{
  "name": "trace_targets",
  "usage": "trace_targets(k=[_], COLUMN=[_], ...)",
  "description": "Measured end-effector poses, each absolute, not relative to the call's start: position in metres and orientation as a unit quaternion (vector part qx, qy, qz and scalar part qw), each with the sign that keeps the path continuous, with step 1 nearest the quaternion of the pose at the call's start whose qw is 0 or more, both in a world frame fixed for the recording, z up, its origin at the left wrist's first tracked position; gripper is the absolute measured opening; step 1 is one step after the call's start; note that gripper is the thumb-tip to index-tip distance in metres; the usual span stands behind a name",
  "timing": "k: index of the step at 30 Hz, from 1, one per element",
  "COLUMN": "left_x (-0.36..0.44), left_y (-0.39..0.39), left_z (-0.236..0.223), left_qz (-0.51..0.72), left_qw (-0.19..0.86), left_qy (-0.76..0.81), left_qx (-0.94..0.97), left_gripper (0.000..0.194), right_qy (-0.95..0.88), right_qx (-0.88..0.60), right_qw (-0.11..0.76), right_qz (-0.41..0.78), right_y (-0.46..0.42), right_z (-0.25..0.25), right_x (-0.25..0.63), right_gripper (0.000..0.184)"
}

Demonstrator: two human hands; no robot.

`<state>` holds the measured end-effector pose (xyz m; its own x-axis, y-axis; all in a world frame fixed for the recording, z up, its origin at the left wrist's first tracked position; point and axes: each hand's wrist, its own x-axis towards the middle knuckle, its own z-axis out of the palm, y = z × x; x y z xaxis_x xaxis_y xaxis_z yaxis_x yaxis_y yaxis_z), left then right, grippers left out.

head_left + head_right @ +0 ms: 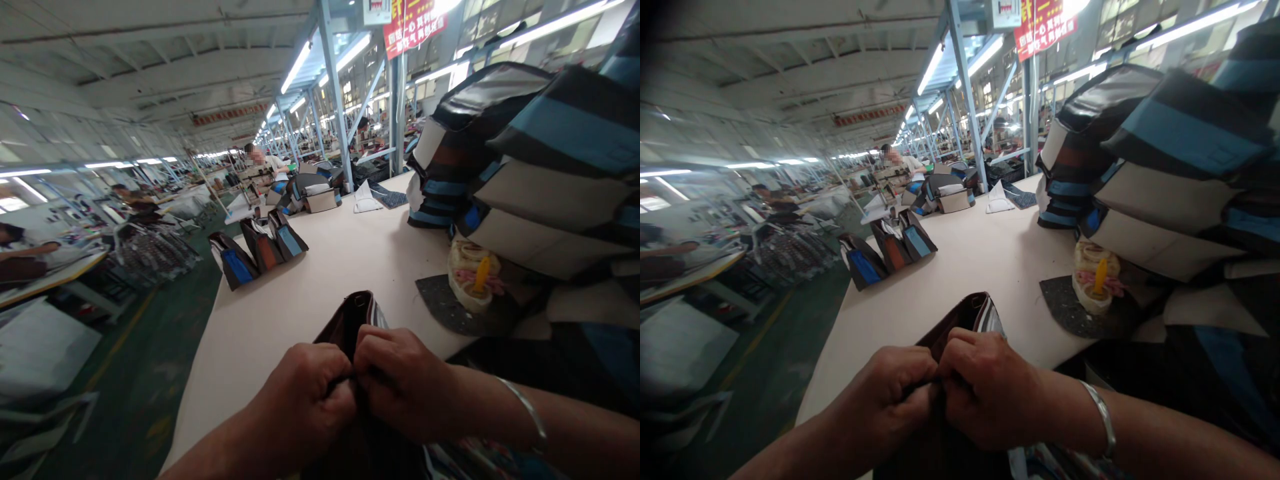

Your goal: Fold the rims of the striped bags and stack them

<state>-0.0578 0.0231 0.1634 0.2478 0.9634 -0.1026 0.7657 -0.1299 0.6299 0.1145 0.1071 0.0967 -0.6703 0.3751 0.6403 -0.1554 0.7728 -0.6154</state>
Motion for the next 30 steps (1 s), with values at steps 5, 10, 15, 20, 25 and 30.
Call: trace_targets(k=[5,10,15,20,25,30], left_x=[-0.056,-0.065,-0.069,-0.059,-0.055,-0.065], left_y=[0.019,0.024,0.032,0.024,0.016,0.020], left_z=[0.161,0.175,0.182,0.174,0.167,0.177], left_qz=[0.196,0.179,0.119,0.101,0.105,0.119], left_qw=[0.234,0.408,0.531,0.401,0.311,0.430], left_qy=[0.587,0.583,0.563,0.514,0.518,0.539], left_qx=[0.750,0.679,0.622,0.751,0.790,0.715], left_gripper=[0.016,0.015,0.045,0.031,0.025,0.032], right_qy=[-0.875,-0.895,-0.908,-0.876,-0.870,-0.855], right_qx=[-0.028,0.074,0.106,0.057,0.018,0.062], right_qw=[0.425,0.424,0.390,0.383,0.209,0.186], right_qz=[0.230,0.120,0.109,0.289,0.446,0.480], right_y=[0.109,0.116,0.116,0.114,0.125,0.132], right_z=[0.095,0.103,0.102,0.103,0.121,0.118], right_x=[0.118,0.132,0.143,0.151,0.148,0.144], right_gripper=[0.013,0.018,0.020,0.019,0.014,0.022])
